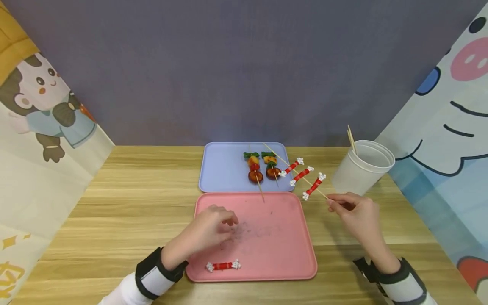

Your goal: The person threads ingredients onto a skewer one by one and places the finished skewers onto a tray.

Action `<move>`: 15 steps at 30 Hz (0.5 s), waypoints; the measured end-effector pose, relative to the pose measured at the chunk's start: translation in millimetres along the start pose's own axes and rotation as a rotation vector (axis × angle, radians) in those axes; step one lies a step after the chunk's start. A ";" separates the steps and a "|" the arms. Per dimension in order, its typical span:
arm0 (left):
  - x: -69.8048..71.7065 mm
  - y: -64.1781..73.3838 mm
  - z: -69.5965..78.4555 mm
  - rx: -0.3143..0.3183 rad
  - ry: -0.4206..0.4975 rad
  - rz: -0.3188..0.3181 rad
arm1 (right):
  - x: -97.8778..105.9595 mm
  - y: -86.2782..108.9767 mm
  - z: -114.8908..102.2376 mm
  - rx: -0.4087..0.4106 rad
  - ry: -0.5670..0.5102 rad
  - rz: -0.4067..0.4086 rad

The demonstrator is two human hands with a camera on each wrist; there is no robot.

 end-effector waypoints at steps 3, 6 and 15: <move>-5.1 8.4 0.9 -0.031 -0.006 -0.118 | 2.2 -2.6 4.9 -0.004 0.023 0.026; -8.4 14.4 2.8 -0.049 -0.020 -0.244 | 3.5 -4.1 9.1 -0.014 0.034 0.034; -13.5 23.8 7.6 0.004 -0.043 -0.444 | 3.4 -5.8 14.0 -0.040 0.084 0.031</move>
Point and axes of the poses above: each hand's wrist, its own y-axis away from the middle knuckle, its own x-axis out of the back of the hand, z = x × y, the point moved 2 cm from there along -y, towards the middle knuckle, and after that the axes turned 6 degrees about -x, right-handed, at the moved point
